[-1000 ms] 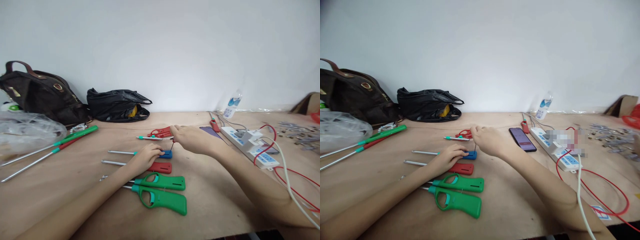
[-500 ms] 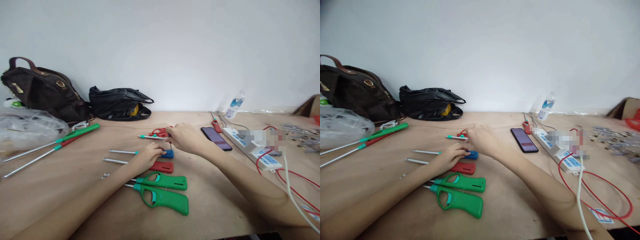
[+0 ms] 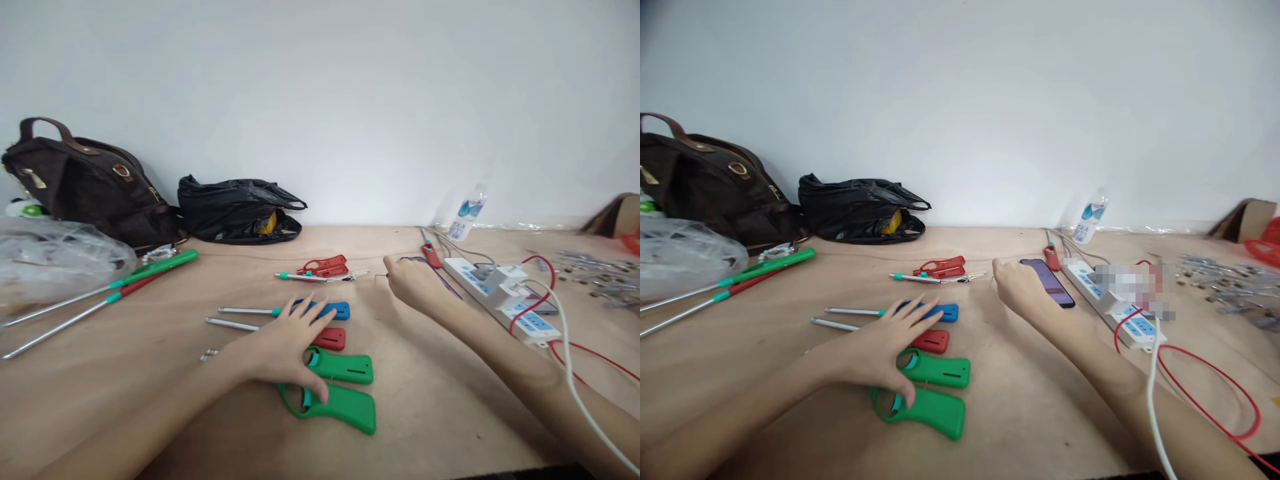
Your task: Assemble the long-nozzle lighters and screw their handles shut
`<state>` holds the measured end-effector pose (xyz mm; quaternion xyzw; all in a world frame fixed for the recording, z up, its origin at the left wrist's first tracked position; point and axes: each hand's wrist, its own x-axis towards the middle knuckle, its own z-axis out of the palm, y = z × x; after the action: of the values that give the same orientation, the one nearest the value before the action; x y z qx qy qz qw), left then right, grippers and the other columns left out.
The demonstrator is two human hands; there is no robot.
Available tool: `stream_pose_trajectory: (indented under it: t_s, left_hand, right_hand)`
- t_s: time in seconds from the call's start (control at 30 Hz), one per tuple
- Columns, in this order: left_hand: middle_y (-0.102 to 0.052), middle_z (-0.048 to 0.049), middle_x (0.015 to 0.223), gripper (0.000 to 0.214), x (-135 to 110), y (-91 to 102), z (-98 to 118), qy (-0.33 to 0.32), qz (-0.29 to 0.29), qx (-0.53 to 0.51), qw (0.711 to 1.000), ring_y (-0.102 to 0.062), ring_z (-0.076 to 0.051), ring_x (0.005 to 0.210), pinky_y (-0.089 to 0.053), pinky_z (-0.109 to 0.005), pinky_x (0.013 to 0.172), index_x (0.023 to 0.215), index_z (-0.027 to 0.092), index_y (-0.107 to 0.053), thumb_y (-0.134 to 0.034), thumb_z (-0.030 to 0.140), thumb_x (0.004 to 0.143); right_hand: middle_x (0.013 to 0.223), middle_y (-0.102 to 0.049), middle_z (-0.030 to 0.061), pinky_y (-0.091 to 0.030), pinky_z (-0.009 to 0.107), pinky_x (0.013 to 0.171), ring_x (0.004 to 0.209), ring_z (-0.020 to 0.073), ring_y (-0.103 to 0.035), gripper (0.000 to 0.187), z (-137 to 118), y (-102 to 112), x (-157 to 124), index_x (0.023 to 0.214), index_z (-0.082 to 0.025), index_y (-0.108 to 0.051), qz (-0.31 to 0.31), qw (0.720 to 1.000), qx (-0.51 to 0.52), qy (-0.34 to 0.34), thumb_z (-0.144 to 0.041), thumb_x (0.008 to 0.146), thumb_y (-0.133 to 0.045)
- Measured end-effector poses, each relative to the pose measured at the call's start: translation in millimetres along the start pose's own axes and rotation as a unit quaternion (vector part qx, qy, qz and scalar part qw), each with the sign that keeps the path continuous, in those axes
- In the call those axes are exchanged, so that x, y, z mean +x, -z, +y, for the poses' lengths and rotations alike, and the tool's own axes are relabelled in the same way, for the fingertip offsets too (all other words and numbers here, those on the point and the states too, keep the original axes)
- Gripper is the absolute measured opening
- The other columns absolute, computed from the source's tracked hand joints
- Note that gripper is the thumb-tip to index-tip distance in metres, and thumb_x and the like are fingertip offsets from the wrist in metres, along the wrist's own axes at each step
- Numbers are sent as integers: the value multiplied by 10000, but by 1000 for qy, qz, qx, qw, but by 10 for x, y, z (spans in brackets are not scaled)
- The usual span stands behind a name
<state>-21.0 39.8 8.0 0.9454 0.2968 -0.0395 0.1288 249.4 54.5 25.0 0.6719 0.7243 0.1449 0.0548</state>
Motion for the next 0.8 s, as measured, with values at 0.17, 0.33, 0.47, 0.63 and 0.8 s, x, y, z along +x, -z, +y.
stream_pose_trajectory:
  t_s: [0.17, 0.33, 0.47, 0.63, 0.8]
  left_hand:
    - [-5, -178, 1566, 1226, -118, -112, 191, 20, -52, 7, 998, 46, -466, 1406, -57, -681, 1080, 1521, 186, -93, -564, 839, 596]
    - [29, -167, 1567, 1084, -36, -217, 264, 52, -11, 19, 998, 77, -459, 1404, -12, -707, 1062, 1521, 194, -95, -445, 831, 717]
    - [26, -154, 1571, 1043, 64, -233, 316, 75, 1, 13, 997, 51, -467, 1406, -14, -709, 1063, 1520, 198, -107, -467, 791, 742]
    - [14, -153, 1573, 1044, 118, -237, 363, 93, 6, 9, 996, 1, -477, 1407, -24, -714, 1061, 1520, 203, -118, -474, 792, 735]
    - [-11, -143, 1574, 1027, 108, -227, 405, 107, 1, 15, 994, 8, -472, 1409, -51, -705, 1071, 1517, 200, -144, -472, 787, 740]
  right_hand:
    - [905, -689, 172, -426, 282, 592, 821, 264, -679, 351, -78, -417, -78, 1177, -89, -528, -24, 1000, -2, 14, -33, 849, -419]
    - [1046, -664, 218, -466, 327, 673, 934, 304, -648, 308, -60, -447, 71, 1152, -74, -564, 4, 999, -2, 41, -210, 886, -485]
    - [1006, -669, 231, -457, 371, 742, 936, 324, -634, 228, -101, -362, 303, 1024, -76, -616, 45, 994, 70, 70, -213, 897, -485]
    - [1038, -681, 151, -423, 307, 836, 993, 235, -615, 243, -266, -355, 689, 1028, -123, -636, 57, 980, 138, 131, -94, 903, -429]
    - [1115, -652, 112, -400, 258, 872, 1039, 181, -584, 229, -453, -447, 1025, 1065, -142, -643, 65, 957, 205, 195, -123, 903, -482]
